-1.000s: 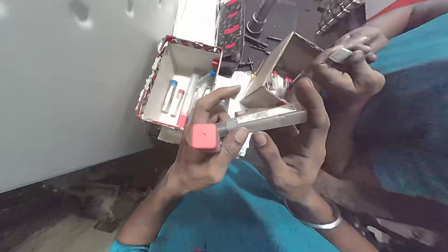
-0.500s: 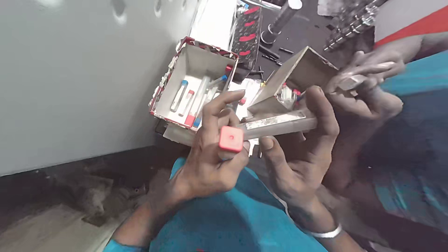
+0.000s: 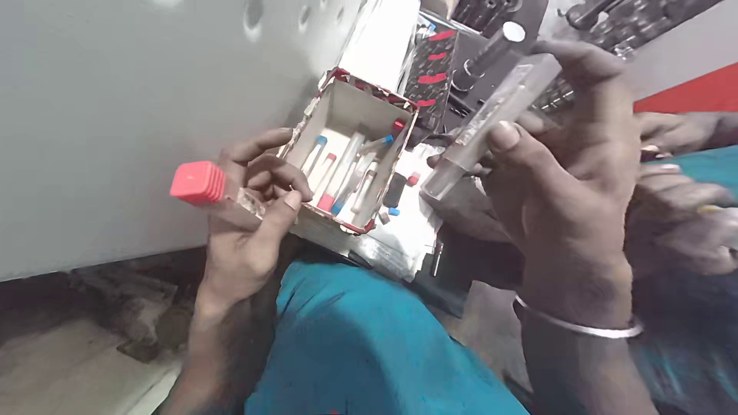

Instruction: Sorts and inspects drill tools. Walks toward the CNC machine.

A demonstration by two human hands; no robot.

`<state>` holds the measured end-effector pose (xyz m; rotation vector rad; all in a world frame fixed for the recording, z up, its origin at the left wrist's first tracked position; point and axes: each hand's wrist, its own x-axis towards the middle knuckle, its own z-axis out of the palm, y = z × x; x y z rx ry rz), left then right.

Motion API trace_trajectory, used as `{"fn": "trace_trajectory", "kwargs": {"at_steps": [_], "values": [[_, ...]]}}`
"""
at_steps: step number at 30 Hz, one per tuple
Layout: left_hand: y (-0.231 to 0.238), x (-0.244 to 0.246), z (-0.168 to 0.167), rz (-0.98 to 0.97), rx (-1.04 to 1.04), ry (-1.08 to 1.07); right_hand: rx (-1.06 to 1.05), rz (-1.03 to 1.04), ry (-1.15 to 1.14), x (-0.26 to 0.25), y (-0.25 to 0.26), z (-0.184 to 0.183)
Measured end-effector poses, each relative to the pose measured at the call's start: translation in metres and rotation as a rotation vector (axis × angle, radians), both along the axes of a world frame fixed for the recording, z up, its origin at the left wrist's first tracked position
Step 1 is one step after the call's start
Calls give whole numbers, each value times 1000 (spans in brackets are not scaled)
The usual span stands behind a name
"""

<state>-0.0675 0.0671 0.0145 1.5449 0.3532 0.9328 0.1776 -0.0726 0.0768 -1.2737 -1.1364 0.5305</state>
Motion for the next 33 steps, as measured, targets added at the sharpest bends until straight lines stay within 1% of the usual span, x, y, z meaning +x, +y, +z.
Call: {"fn": "trace_trajectory", "kwargs": {"at_steps": [3,5,8,10,13,16,18,21,22,23,25,27,30,33], "values": [[4,-9,-8,40,23,10,-202,142,-73,1,30,7],[2,-8,-11,45,15,3,-386,210,-212,-1,55,3],[2,-7,-15,58,2,-18,-659,276,-390,-3,98,-24],[4,-7,-16,72,6,-24,-794,293,-494,-8,120,-44],[8,-10,-16,95,22,-24,-924,293,-589,-18,142,-65],[11,-12,-17,102,33,-24,-982,286,-593,-24,151,-76],[12,-12,-17,101,26,-16,-1003,289,-646,-24,151,-81],[10,-11,-16,105,13,-3,-1009,189,-876,-25,139,-71],[9,-10,-15,116,19,10,-975,148,-919,-26,130,-62],[9,-9,-12,130,37,37,-893,110,-928,-26,118,-52],[8,-9,-8,151,85,139,-684,71,-907,-18,91,-35],[7,-7,-5,136,86,223,-566,76,-850,-7,68,-17],[5,0,-4,-9,1,208,-475,95,-757,6,32,-2],[0,11,-4,-198,-149,128,-388,115,-664,10,-10,-7]]}}
